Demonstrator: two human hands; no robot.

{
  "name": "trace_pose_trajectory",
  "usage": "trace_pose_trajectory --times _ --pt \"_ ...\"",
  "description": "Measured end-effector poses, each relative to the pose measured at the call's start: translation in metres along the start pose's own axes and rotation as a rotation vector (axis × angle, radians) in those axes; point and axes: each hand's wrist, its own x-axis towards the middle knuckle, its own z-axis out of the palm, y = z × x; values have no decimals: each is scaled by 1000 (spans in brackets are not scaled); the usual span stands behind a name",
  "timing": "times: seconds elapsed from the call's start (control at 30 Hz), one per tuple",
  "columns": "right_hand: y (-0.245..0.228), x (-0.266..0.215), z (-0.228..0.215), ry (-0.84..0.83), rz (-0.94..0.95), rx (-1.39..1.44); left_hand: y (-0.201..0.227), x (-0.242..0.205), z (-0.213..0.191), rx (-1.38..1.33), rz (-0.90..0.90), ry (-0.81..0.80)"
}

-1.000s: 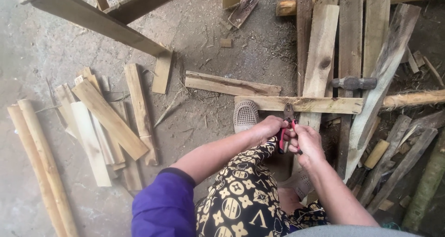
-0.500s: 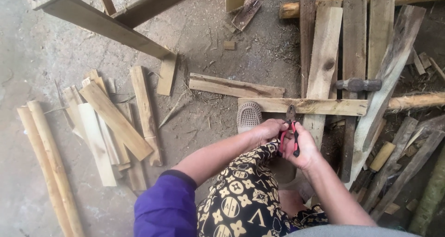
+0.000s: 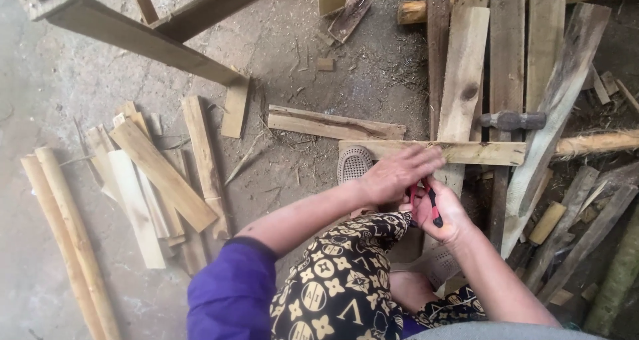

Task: The person kneels on the ground and dismantles a wooden chair, using pliers to pull nails out of the wooden slats and a hammer to work the pieces apart. They remove slats one at a time, set the freed boards aside, and later lift the chair to work on its seat and legs.

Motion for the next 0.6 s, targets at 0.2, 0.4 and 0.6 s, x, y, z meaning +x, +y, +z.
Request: trace_pose_trajectory --times 0.2,0.4,0.6 --pt "-10 6 -22 18 30 -146 -80 31 121 292 154 -103" --pt "-31 3 -13 58 153 -569 -20 17 31 548 263 265" --pt "-38 35 -47 211 191 -880 -32 15 67 518 233 364"
